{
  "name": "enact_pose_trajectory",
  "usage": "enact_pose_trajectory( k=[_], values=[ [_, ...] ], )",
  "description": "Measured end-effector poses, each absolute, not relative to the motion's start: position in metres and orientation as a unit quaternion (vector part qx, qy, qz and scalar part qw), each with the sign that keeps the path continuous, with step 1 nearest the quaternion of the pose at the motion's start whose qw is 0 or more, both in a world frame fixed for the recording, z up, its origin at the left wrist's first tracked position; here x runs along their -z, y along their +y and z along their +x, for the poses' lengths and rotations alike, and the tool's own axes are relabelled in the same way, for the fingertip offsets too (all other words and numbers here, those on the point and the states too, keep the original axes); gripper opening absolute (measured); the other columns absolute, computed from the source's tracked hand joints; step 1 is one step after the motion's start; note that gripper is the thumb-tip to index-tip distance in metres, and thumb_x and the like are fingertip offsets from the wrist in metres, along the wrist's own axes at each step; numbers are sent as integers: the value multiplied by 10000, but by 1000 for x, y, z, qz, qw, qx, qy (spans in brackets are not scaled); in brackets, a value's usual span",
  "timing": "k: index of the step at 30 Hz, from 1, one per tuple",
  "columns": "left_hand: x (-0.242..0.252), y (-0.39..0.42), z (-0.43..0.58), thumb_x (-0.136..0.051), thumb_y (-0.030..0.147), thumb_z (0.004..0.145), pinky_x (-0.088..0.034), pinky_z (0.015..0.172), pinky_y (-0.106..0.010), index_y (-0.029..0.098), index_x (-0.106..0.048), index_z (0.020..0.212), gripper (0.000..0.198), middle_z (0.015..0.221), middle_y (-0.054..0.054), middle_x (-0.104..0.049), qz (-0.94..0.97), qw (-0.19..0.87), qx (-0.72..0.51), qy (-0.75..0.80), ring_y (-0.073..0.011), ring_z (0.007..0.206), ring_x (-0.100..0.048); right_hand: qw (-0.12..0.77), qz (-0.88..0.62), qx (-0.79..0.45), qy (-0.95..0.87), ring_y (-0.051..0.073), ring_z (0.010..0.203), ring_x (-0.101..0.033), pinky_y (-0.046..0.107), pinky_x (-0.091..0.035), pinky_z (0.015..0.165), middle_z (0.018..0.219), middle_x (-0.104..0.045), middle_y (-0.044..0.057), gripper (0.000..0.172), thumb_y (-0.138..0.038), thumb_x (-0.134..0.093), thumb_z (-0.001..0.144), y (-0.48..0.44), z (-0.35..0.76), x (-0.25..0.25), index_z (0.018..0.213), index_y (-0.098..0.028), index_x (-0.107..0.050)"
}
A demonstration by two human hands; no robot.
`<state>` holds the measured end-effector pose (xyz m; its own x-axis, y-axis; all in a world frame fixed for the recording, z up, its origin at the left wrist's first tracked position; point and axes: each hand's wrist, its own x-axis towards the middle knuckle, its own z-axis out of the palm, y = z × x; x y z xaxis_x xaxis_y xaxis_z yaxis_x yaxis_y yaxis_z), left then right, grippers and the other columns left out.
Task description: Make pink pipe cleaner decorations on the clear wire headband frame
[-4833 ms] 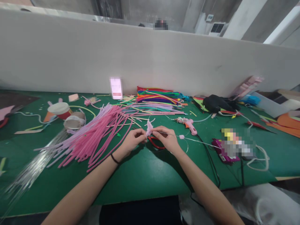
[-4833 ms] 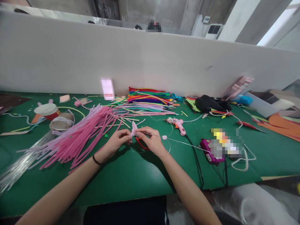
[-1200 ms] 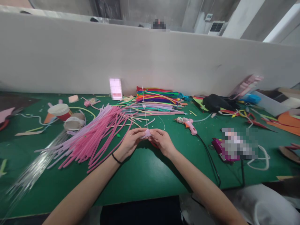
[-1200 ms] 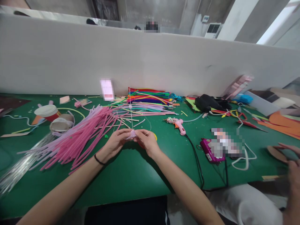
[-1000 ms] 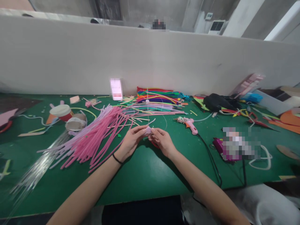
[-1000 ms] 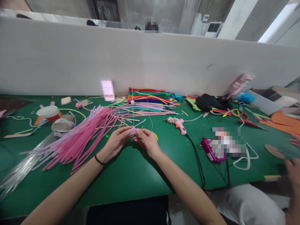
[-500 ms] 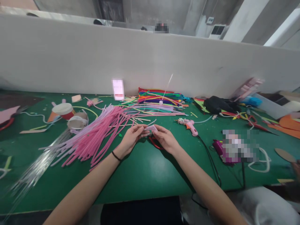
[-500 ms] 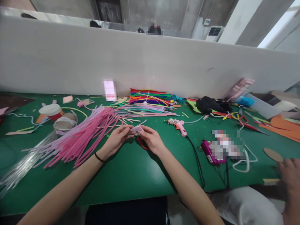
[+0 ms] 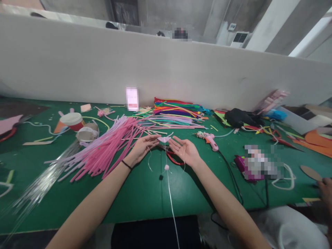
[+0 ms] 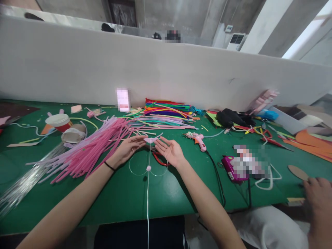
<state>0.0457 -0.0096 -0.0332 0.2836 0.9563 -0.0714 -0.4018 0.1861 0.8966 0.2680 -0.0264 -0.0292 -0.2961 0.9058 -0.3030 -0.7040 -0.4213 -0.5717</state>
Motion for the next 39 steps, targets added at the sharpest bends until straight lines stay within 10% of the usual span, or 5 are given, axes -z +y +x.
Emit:
enact_pose_trajectory(
  k=[20,39],
  values=[
    [15,-18,38,-800,362,709,-554,654,-285,133,-728,874,292,775,-107,-741,540,631,-364,423,-202,701,-708,430,-442,-664,-424,104,587,-670,167,-488,496,769,-743,52,301,-417,-797,696,-41,244,29,838,-160,-731],
    [6,-22,38,-809,417,665,-482,560,-255,120,-754,793,328,692,-104,-717,547,612,-329,466,-172,600,-645,424,-445,-657,-437,116,592,-669,181,-468,513,693,-717,37,347,-470,-807,655,-46,239,24,736,-159,-676]
  ],
)
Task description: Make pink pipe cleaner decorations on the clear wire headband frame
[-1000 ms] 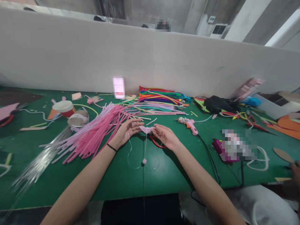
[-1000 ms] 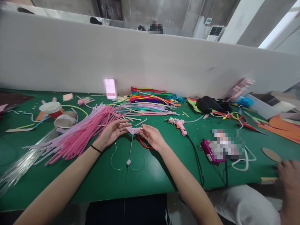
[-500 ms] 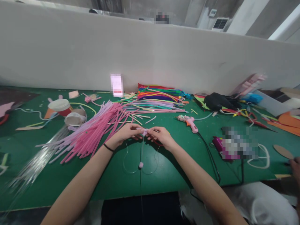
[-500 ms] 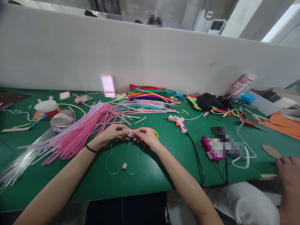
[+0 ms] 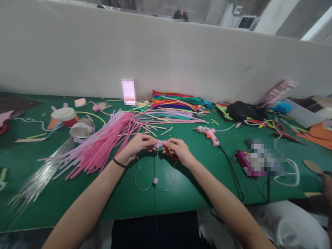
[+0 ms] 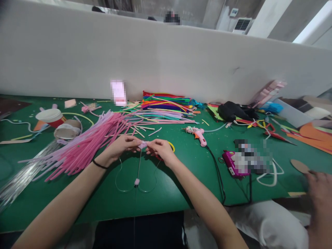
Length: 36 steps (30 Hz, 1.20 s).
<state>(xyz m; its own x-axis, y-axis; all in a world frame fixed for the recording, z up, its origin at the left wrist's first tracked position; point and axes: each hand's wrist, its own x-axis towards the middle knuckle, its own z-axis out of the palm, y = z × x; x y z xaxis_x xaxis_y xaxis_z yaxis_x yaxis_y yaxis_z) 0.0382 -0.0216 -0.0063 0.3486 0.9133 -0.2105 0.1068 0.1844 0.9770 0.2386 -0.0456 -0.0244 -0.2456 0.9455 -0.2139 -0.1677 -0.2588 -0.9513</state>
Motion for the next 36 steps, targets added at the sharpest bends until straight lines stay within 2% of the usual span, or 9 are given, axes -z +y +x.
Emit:
enact_pose_trajectory(
  k=[5,9,17,24,31,36],
  values=[
    [3,-21,33,-756,482,717,-509,631,-254,142,-713,858,371,748,-68,-723,552,614,-298,478,-179,705,-679,435,-442,-659,-426,112,601,-673,190,-497,516,792,-724,50,387,-528,-755,705,-44,239,25,801,-163,-672],
    [-1,-17,29,-668,535,778,-510,641,-252,160,-701,883,391,827,-56,-719,614,578,-262,470,-187,774,-680,442,-451,-653,-418,107,597,-670,180,-491,502,765,-707,28,352,-486,-768,691,-42,238,24,793,-168,-656],
    [-4,-15,37,-614,410,797,-473,619,-233,175,-719,810,258,766,-26,-691,720,457,-240,464,-153,699,-629,417,-488,-623,-447,94,553,-644,163,-436,451,683,-683,3,183,-338,-711,717,-39,232,21,743,-175,-632],
    [-5,-15,40,-608,329,754,-447,615,-237,176,-712,731,186,695,-9,-668,738,429,-259,452,-135,650,-587,414,-499,-608,-458,86,511,-621,154,-411,432,605,-643,-31,100,-266,-653,712,-40,229,18,699,-189,-591],
    [-9,-17,42,-610,304,738,-447,630,-237,168,-712,717,172,682,-8,-671,734,420,-269,462,-134,646,-584,418,-503,-605,-453,90,513,-621,161,-428,443,587,-630,-27,116,-270,-674,710,-40,229,18,692,-184,-599],
    [-10,-16,39,-641,376,754,-464,648,-240,165,-718,735,225,721,-18,-682,717,451,-266,460,-144,676,-599,402,-496,-616,-461,91,551,-638,168,-448,461,688,-683,17,225,-386,-697,743,-40,232,18,740,-166,-646]
  ],
)
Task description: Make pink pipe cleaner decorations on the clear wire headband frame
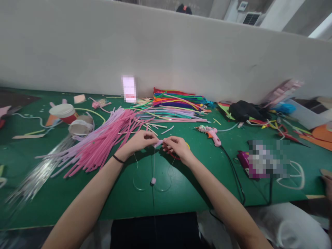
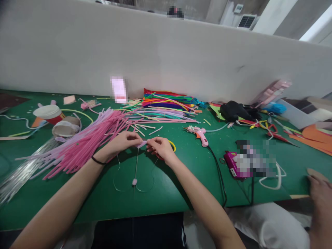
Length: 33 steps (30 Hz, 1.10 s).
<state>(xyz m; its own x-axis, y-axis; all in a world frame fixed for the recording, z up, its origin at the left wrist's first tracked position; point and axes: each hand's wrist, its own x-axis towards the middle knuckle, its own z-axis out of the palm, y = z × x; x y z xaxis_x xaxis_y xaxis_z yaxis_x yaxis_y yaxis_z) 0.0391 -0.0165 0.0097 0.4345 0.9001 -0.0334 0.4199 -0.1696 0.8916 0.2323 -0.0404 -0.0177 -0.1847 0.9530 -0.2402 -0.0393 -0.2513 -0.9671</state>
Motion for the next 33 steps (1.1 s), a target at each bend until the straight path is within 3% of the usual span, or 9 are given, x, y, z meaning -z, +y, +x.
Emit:
enact_pose_trajectory(
  k=[8,15,22,27,33],
  values=[
    [-9,-14,23,-589,605,794,-489,609,-256,169,-717,948,479,876,-63,-714,616,547,-267,500,-191,766,-664,421,-498,-613,-446,94,558,-641,166,-454,452,704,-680,13,299,-455,-725,734,-40,238,18,742,-173,-628],
    [-7,-11,17,-740,478,703,-513,710,-278,153,-712,903,382,866,-68,-732,589,575,-287,490,-183,790,-677,431,-474,-638,-426,105,609,-662,203,-547,525,818,-718,56,327,-472,-755,737,-38,242,19,803,-162,-678],
    [-1,-14,27,-785,408,665,-503,647,-257,148,-722,914,365,793,-73,-734,601,566,-283,487,-168,715,-673,423,-486,-631,-432,116,570,-664,216,-551,545,631,-699,23,306,-377,-835,646,-37,238,25,774,-149,-677],
    [0,-17,29,-799,362,635,-494,604,-245,135,-714,866,335,716,-50,-708,587,563,-304,496,-139,621,-633,439,-494,-604,-446,123,543,-660,244,-558,578,594,-697,11,296,-378,-834,634,-39,236,25,744,-158,-670],
    [-4,-21,32,-757,387,691,-512,652,-259,135,-700,982,389,789,-65,-717,577,593,-268,493,-149,685,-651,429,-492,-600,-462,136,559,-671,262,-559,604,606,-704,6,264,-361,-821,648,-40,235,23,743,-170,-665]
  ],
)
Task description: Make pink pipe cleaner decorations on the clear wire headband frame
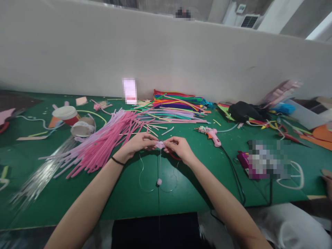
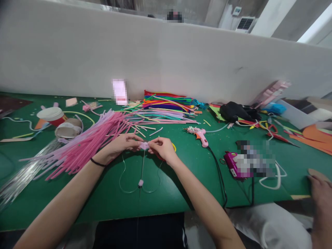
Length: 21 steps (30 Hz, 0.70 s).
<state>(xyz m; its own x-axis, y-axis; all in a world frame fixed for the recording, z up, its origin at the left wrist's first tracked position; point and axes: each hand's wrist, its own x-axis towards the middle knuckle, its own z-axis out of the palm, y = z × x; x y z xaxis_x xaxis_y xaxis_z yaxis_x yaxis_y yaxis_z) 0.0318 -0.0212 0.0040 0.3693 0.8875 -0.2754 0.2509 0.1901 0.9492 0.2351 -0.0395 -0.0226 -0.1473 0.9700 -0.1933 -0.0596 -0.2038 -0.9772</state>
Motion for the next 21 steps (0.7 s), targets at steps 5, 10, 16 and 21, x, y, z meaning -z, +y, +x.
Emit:
enact_pose_trajectory(
  k=[5,10,16,21],
  values=[
    [-3,-21,33,-770,387,681,-507,668,-257,134,-698,954,379,803,-61,-715,579,596,-275,483,-143,690,-646,431,-479,-604,-469,142,576,-671,274,-557,631,635,-706,16,314,-423,-817,643,-38,236,24,750,-167,-670],
    [-1,-19,29,-621,572,791,-503,658,-261,137,-692,952,469,841,-86,-724,597,566,-273,500,-172,752,-679,469,-463,-595,-459,146,841,-709,267,-548,798,967,-747,69,423,-581,-653,781,-35,242,22,936,-193,-713],
    [4,-18,24,-544,609,823,-499,648,-261,149,-673,1013,514,845,-83,-729,620,524,-276,515,-182,768,-683,489,-492,-550,-465,190,976,-695,316,-519,908,965,-740,99,492,-645,-569,819,-29,245,32,923,-180,-692],
    [4,-13,14,-478,522,880,-488,706,-298,166,-670,925,407,927,-94,-737,698,322,-277,577,-216,812,-672,459,-545,-424,-559,214,917,-694,355,-497,902,898,-743,85,477,-623,-487,873,-24,255,39,898,-190,-685]
  ],
)
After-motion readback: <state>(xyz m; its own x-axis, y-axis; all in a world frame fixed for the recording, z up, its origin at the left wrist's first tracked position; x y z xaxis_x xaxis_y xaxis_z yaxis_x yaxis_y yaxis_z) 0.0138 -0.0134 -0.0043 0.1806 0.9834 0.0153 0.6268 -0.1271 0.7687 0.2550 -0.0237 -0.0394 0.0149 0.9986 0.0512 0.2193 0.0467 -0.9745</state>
